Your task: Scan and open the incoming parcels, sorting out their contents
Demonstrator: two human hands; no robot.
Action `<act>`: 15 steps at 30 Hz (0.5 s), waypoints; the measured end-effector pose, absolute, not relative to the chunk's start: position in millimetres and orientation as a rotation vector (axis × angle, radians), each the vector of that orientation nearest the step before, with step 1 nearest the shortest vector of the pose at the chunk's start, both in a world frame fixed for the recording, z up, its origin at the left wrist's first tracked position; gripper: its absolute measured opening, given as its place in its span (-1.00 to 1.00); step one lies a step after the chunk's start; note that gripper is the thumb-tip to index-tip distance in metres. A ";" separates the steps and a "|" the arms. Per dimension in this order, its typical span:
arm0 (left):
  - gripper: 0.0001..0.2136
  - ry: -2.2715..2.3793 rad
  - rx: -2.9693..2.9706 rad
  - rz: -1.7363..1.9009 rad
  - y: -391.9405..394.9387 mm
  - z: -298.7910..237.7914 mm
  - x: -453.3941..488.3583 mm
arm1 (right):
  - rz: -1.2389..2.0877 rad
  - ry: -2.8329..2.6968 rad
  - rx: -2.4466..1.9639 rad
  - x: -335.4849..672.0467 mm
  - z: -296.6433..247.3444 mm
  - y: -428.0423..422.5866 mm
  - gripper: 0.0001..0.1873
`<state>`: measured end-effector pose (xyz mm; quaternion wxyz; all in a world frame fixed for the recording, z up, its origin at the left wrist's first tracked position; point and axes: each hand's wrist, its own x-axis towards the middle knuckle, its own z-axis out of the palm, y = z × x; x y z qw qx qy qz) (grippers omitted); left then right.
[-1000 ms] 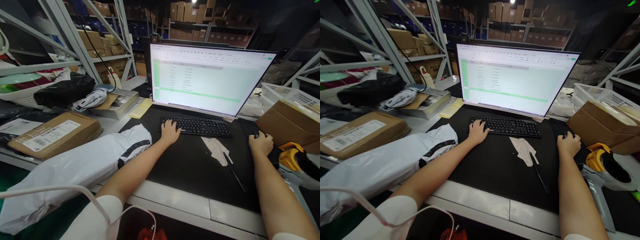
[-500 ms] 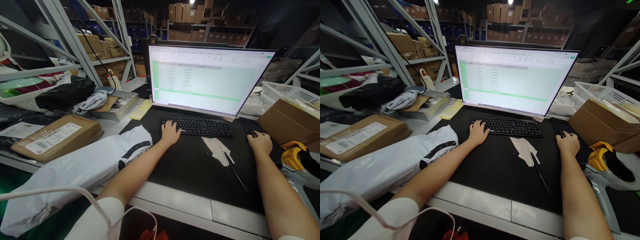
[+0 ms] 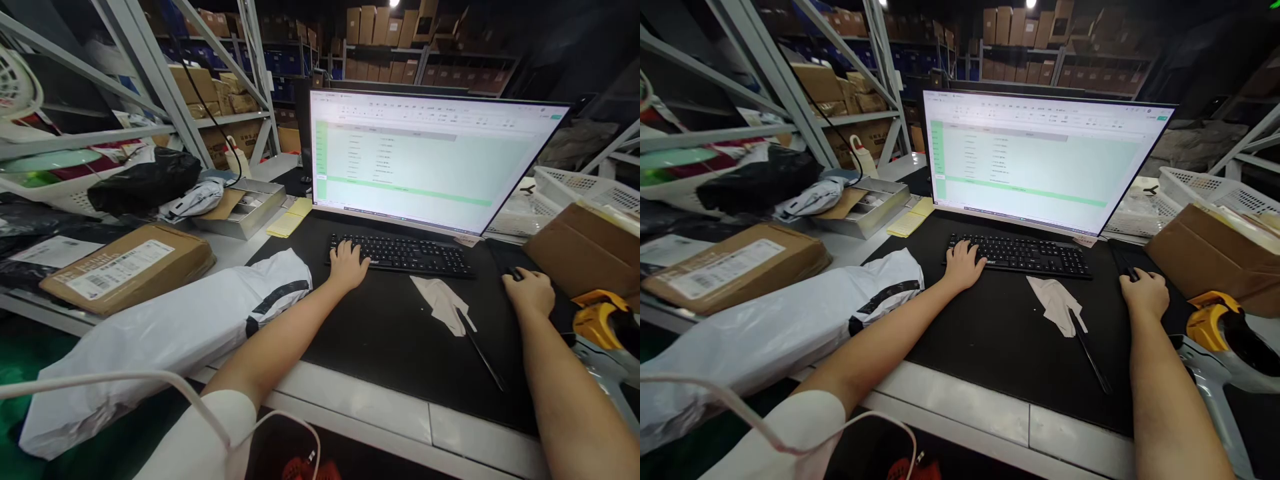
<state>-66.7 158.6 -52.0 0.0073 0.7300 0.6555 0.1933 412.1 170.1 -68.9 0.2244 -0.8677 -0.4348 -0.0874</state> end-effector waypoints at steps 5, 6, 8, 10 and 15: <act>-0.46 2.053 2.276 0.611 157.7 -51.0 -66.4 | -0.233 -1.190 -2.410 412.7 -68.3 171.5 -0.41; -0.46 2.054 2.276 0.612 157.6 -50.8 -66.3 | -0.231 -1.192 -2.413 412.7 -68.1 171.5 -0.41; -0.46 2.056 2.277 0.614 157.4 -50.5 -66.0 | -0.231 -1.198 -2.420 412.5 -67.6 171.1 -0.41; -0.47 2.057 2.278 0.616 157.5 -50.2 -65.8 | -0.247 -1.190 -2.431 411.7 -67.1 170.3 -0.41; -0.46 2.057 2.276 0.603 157.9 -50.0 -66.3 | -0.299 -1.140 -2.453 407.2 -65.7 169.3 -0.38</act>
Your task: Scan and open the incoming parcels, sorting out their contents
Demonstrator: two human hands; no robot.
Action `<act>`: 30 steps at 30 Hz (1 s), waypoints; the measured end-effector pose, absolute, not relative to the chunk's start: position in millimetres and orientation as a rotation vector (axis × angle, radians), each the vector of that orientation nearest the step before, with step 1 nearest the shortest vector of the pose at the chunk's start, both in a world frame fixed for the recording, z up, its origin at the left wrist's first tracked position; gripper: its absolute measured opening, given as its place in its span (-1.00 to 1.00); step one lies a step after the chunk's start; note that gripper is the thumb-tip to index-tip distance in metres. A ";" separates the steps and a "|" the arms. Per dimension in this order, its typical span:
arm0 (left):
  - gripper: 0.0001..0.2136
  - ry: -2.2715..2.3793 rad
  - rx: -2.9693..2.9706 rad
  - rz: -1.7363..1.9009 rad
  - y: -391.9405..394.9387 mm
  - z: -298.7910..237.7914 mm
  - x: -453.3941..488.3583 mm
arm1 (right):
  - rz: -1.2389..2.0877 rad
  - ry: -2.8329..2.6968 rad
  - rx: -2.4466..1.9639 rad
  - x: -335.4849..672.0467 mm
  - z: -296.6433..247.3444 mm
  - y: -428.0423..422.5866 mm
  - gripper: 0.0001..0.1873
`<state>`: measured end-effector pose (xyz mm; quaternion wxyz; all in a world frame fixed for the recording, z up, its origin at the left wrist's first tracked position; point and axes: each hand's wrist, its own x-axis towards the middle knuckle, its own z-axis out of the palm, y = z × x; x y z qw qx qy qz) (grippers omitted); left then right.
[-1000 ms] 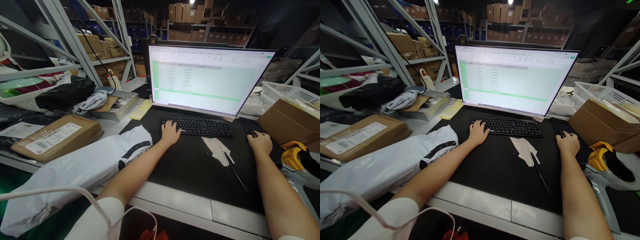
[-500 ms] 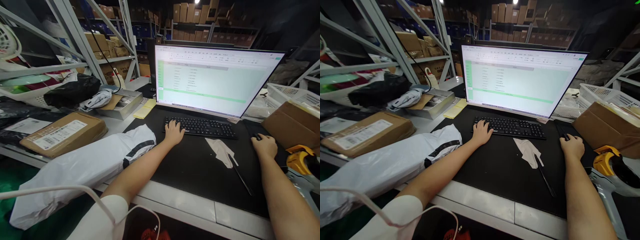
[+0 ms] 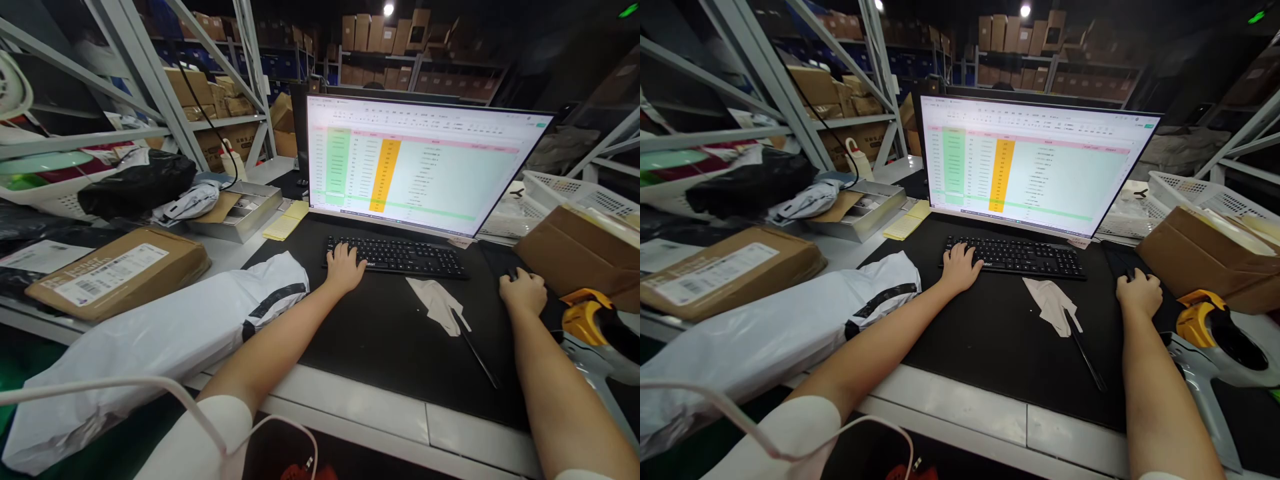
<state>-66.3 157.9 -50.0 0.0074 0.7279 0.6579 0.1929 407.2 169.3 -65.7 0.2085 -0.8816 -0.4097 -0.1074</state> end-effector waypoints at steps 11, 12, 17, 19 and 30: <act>-0.47 2.081 2.320 0.629 161.7 -53.7 -67.5 | -0.334 -1.154 -2.458 404.2 -63.0 168.3 -0.39; -0.47 2.081 2.323 0.628 161.9 -53.8 -67.5 | -0.340 -1.154 -2.457 404.3 -63.0 168.3 -0.39; -0.47 2.087 2.319 0.616 162.2 -52.7 -67.5 | -0.359 -1.145 -2.457 402.6 -63.0 168.3 -0.38; -0.47 2.088 2.314 0.612 162.2 -52.2 -67.6 | -0.354 -1.159 -2.457 401.2 -62.8 168.2 -0.41; -0.46 2.096 2.337 0.620 163.9 -55.0 -68.4 | -0.361 -1.150 -2.441 397.0 -60.5 166.9 -0.39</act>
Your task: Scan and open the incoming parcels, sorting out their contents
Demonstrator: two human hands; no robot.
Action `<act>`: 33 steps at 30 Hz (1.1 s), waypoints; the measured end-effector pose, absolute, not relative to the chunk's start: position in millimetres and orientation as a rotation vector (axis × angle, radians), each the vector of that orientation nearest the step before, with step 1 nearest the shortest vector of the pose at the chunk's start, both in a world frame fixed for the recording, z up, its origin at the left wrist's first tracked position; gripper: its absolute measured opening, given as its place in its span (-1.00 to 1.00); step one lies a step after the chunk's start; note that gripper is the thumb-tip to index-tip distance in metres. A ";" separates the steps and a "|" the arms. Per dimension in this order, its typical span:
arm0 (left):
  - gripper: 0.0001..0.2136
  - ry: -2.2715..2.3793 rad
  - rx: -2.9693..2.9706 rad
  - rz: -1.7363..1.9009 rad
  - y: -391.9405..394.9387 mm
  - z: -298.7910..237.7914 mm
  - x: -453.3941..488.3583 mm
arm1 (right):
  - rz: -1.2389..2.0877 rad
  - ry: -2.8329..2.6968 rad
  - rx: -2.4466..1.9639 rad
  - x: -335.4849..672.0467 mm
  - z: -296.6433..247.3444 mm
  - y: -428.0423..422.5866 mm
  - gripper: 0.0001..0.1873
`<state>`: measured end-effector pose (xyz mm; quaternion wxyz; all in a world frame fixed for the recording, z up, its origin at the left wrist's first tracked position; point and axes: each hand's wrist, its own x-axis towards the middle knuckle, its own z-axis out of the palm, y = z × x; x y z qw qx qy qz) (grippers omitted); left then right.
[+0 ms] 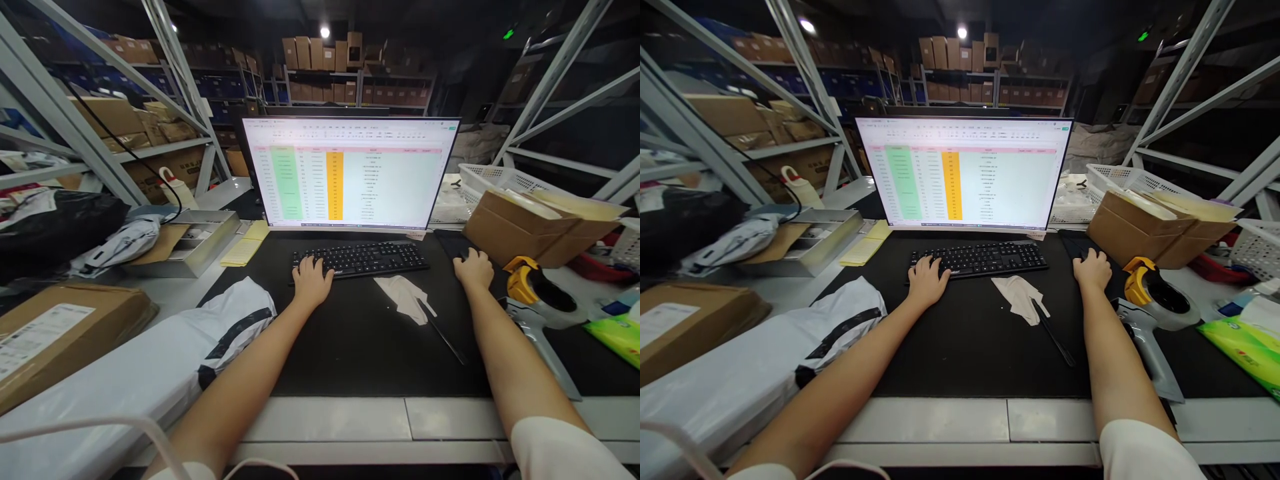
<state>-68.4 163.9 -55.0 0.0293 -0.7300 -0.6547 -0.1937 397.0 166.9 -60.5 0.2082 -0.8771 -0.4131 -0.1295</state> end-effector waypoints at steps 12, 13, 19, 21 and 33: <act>-0.45 -2.025 -2.251 -0.590 164.6 -55.2 -68.4 | -0.362 -1.132 -2.445 397.2 -60.4 167.4 -0.40; -0.45 -2.026 -2.250 -0.589 164.4 -55.0 -68.3 | -0.360 -1.131 -2.447 397.1 -60.3 167.3 -0.40; -0.46 -2.026 -2.253 -0.585 163.6 -54.1 -68.0 | -0.343 -1.156 -2.455 397.2 -60.3 166.9 -0.43; -0.46 -2.029 -2.252 -0.578 163.2 -53.8 -67.9 | -0.343 -1.141 -2.459 397.4 -60.3 167.3 -0.39; -0.46 -2.022 -2.251 -0.587 164.3 -54.9 -68.3 | -0.343 -1.135 -2.456 396.2 -59.2 166.9 -0.40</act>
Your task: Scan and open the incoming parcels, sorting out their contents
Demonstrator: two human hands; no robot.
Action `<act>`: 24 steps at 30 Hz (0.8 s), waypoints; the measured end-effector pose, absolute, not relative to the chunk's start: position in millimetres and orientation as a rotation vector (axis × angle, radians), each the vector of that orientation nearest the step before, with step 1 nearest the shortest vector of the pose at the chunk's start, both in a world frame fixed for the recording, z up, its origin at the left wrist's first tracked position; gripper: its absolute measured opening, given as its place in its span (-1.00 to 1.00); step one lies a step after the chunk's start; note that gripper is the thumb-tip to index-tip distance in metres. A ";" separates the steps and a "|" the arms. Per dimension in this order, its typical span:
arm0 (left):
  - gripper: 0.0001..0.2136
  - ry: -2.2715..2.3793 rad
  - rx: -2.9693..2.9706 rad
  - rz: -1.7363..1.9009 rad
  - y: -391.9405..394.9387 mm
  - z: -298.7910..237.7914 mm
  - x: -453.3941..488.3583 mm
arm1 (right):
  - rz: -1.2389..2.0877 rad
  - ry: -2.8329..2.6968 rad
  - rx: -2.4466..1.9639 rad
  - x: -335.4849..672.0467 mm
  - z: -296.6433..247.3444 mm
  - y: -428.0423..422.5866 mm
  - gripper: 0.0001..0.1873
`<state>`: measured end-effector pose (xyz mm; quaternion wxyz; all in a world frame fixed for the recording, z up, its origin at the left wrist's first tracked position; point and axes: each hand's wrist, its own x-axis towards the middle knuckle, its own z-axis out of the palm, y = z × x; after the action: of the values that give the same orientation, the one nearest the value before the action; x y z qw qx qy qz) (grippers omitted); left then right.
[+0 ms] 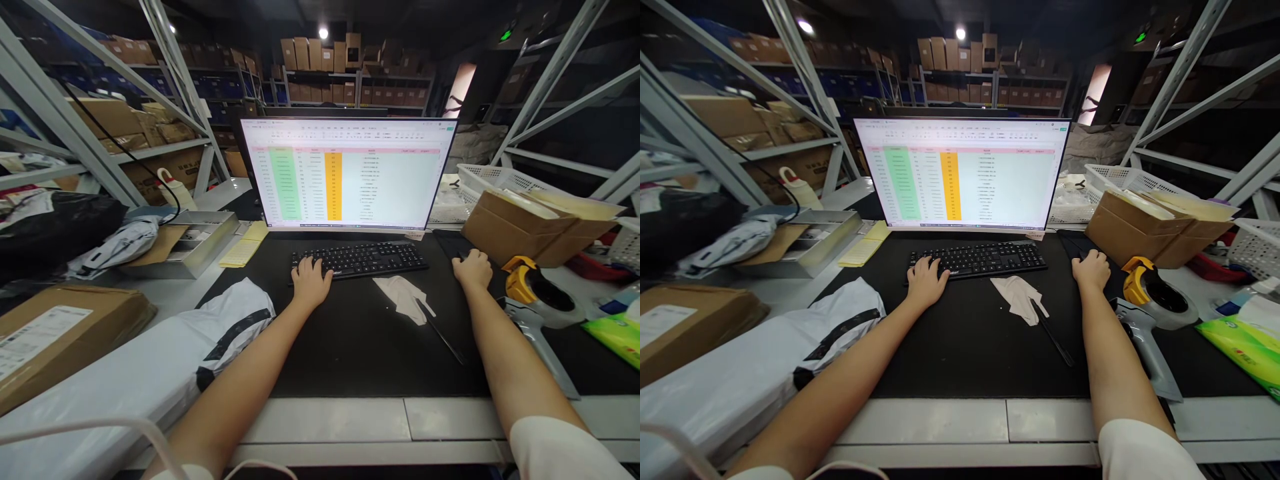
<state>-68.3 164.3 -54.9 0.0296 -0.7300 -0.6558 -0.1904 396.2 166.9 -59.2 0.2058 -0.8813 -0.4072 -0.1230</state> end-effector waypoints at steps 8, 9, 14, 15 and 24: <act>-0.46 -2.019 -2.250 -0.591 165.5 -57.1 -68.5 | -0.341 -1.138 -2.460 395.1 -57.9 166.4 -0.37; -0.46 -2.016 -2.251 -0.594 165.5 -57.1 -68.6 | -0.339 -1.138 -2.461 395.0 -57.8 166.3 -0.38; -0.46 -2.010 -2.252 -0.599 166.1 -56.7 -69.1 | -0.330 -1.160 -2.466 394.8 -57.7 166.7 -0.43; -0.46 -2.014 -2.254 -0.599 166.4 -56.5 -69.1 | -0.332 -1.155 -2.467 394.7 -57.5 166.9 -0.43; -0.46 -2.026 -2.261 -0.614 168.3 -55.9 -69.1 | -0.324 -1.158 -2.478 392.2 -54.2 165.9 -0.48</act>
<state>-69.1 168.3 -55.9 0.0221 -0.7297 -0.6541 -0.1981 392.2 165.9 -54.2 0.1924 -0.8829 -0.4124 -0.1155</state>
